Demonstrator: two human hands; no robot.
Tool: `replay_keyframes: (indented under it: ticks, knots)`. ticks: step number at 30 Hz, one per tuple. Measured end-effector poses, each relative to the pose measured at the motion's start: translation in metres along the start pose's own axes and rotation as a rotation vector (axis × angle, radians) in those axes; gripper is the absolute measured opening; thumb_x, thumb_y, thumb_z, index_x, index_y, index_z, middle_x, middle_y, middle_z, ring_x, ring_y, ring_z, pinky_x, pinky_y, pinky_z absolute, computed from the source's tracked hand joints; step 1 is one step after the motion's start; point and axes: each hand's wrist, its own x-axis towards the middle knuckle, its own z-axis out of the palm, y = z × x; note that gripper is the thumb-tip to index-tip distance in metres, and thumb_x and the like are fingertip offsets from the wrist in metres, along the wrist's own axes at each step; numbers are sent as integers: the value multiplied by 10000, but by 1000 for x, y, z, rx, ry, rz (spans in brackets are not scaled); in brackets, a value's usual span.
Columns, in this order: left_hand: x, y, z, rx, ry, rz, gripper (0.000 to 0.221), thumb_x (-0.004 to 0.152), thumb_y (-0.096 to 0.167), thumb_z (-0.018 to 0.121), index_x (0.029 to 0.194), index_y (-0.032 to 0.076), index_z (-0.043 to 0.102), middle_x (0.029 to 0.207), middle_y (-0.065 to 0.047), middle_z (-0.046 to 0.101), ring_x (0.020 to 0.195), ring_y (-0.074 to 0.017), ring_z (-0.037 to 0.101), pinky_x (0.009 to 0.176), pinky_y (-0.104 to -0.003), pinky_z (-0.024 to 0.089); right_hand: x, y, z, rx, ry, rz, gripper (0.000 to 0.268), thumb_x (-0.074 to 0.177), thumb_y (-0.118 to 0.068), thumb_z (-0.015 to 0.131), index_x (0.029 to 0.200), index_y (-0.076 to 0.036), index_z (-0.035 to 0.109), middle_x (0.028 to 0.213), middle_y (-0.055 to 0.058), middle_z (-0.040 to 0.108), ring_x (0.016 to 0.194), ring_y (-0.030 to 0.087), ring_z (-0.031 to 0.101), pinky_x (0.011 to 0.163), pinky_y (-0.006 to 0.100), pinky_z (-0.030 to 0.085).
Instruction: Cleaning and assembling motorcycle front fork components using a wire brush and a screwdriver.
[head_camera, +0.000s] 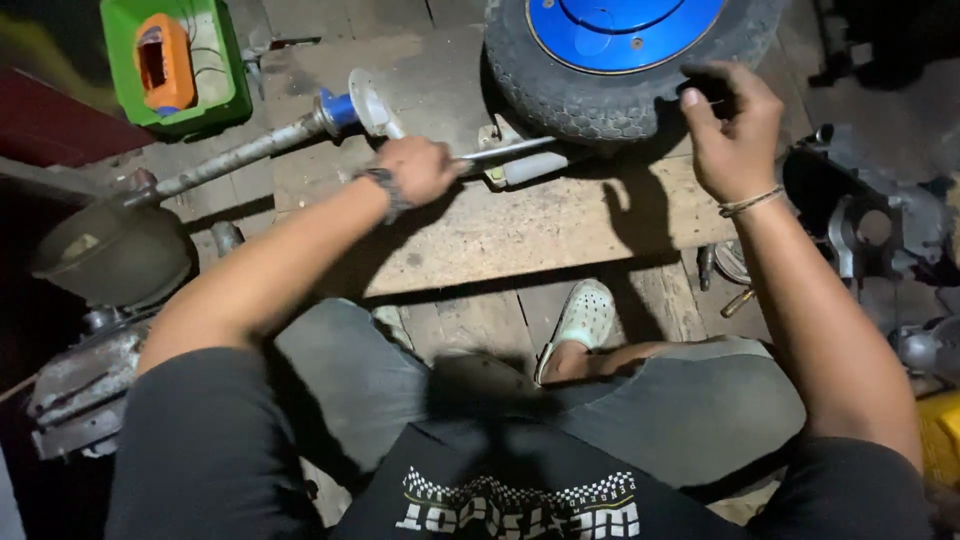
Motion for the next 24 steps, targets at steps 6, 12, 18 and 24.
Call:
replay_keyframes:
  ticks: [6, 12, 18, 24]
  knots:
    - [8, -58, 24, 94, 43, 41, 644, 1123, 580, 369, 892, 84, 708, 752, -133, 675, 626, -297, 633, 683, -462, 567, 17, -18, 7, -157, -19, -143, 251, 1059, -2, 653, 1218, 186, 701, 1076, 263, 703, 894, 323, 625, 830, 399, 513]
    - [3, 22, 5, -15, -72, -4, 453, 1109, 523, 381, 1237, 142, 589, 811, -40, 618, 640, -185, 582, 573, -347, 524, 14, -19, 8, -178, -49, -115, 243, 1007, 41, 651, 1208, 167, 705, 1108, 266, 723, 934, 347, 648, 875, 417, 520]
    - [21, -22, 15, 158, 16, 60, 418, 1118, 487, 397, 1147, 124, 602, 896, -88, 685, 761, -275, 664, 722, -446, 585, 26, -39, 8, -262, -74, -152, 233, 1047, -14, 667, 1230, 126, 698, 1068, 228, 691, 881, 341, 623, 819, 413, 495]
    - [62, 5, 69, -146, 68, 80, 547, 992, 564, 523, 1117, 49, 658, 1035, -216, 744, 992, -444, 731, 785, -576, 591, 14, 21, 7, -813, -290, -67, 216, 955, -302, 748, 959, -90, 710, 911, 125, 636, 937, 359, 643, 821, 486, 493]
